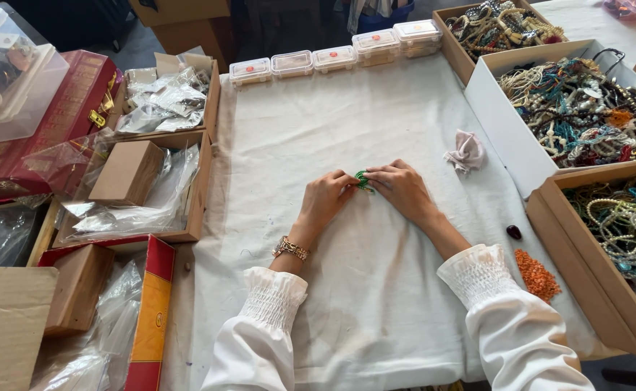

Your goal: Packaging a green beaded ornament into a cloth pouch and a small plastic box.

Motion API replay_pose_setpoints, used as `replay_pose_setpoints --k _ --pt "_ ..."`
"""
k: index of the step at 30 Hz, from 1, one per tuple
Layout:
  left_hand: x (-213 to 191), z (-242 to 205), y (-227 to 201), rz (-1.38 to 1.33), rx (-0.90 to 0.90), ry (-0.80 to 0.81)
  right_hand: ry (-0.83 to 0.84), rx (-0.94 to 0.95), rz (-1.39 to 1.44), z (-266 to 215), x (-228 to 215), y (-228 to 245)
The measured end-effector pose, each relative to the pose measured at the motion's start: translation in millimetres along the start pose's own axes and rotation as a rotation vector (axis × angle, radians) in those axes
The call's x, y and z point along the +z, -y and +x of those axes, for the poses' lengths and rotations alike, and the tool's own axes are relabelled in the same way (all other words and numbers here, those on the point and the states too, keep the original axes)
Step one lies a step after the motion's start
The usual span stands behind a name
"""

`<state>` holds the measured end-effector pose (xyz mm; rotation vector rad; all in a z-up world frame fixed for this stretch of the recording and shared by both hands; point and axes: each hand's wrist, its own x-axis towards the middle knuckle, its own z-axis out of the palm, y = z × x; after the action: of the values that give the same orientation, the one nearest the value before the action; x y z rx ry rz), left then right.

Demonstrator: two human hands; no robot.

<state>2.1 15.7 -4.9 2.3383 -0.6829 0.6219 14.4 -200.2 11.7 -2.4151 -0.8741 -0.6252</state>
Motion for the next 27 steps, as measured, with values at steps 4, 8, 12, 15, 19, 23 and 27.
replay_pose_setpoints --k 4,8,12,15,19,23,27 --pt "-1.8 -0.8 -2.3 0.009 0.028 -0.004 -0.006 0.033 0.010 -1.0 3.2 -1.0" --pt "-0.1 1.2 -0.7 0.073 0.102 -0.002 0.017 0.113 0.034 1.5 -0.9 3.3" --pt "-5.6 2.8 -9.5 0.079 0.128 -0.016 0.093 0.254 0.048 3.3 -3.3 6.7" --pt "-9.3 3.1 -14.9 0.056 0.134 -0.044 0.036 0.137 0.073 0.7 0.0 1.5" --pt "-2.7 1.0 -7.6 0.041 0.130 -0.057 0.006 0.119 0.138 -1.9 5.9 -6.8" --pt "0.6 0.6 -4.4 -0.013 0.032 -0.034 0.011 0.110 0.201 -0.3 3.6 -3.2" --pt "2.1 -0.2 -4.4 -0.062 -0.053 -0.026 0.030 0.059 0.218 3.1 -8.3 7.9"
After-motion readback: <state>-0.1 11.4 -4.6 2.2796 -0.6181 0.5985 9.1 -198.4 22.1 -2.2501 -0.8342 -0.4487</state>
